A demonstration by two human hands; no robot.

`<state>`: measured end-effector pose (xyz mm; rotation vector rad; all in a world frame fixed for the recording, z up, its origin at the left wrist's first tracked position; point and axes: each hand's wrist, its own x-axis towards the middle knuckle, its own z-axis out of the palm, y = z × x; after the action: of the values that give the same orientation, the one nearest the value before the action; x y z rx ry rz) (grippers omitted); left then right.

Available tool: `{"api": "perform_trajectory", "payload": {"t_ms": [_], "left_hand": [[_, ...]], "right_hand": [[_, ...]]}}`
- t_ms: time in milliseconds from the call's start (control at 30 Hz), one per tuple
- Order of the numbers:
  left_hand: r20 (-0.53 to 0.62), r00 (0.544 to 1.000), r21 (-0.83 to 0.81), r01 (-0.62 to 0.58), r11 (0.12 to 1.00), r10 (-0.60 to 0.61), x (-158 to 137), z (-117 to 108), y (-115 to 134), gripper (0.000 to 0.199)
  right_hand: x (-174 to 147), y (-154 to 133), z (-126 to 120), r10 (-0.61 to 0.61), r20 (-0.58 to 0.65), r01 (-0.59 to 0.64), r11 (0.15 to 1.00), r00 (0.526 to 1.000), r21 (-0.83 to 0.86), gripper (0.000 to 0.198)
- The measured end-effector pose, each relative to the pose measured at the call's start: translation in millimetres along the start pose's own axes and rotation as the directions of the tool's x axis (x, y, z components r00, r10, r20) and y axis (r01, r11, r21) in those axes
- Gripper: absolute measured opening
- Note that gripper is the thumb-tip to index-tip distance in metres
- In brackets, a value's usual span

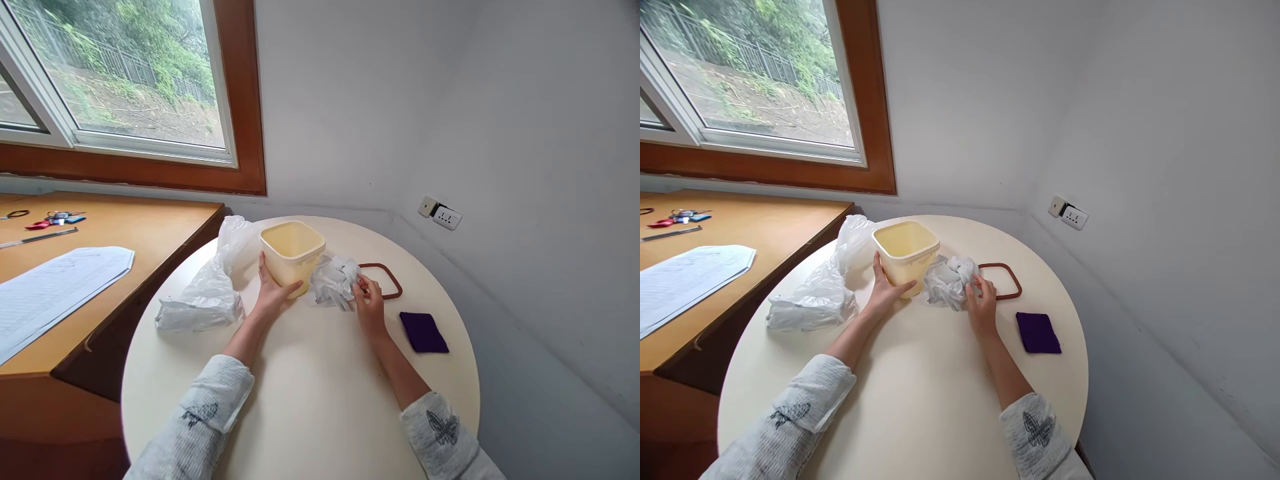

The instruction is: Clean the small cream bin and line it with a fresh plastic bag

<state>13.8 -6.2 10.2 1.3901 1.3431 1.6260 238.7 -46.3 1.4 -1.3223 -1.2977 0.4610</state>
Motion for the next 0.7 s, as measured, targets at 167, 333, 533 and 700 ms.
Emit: {"api": "perform_trajectory", "payload": {"t_ms": [167, 333, 533, 700], "left_hand": [[0.223, 0.975, -0.124, 0.033, 0.992, -0.005, 1, -1, 0, 0.113], [0.216, 0.976, -0.083, 0.011, 0.997, 0.007, 4, -2, -8, 0.111], [0.067, 0.998, 0.079, -0.023, 0.997, 0.017, 7, -2, -19, 0.097], [-0.008, 1.0, 0.183, 0.006, 0.983, -0.005, 3, -3, -15, 0.087]], "right_hand": [[9, 9, 7, 0.018, 0.016, -0.017, 0.999, 1.0, -0.032, 0.042], [14, 10, 10, 0.0, 0.003, 0.0, 1.0, 1.0, 0.002, 0.037], [12, 6, 5, -0.019, -0.02, 0.019, 1.0, 1.0, 0.005, 0.022], [9, 0, -1, -0.017, -0.024, 0.019, 0.998, 1.0, 0.061, 0.014]]}}
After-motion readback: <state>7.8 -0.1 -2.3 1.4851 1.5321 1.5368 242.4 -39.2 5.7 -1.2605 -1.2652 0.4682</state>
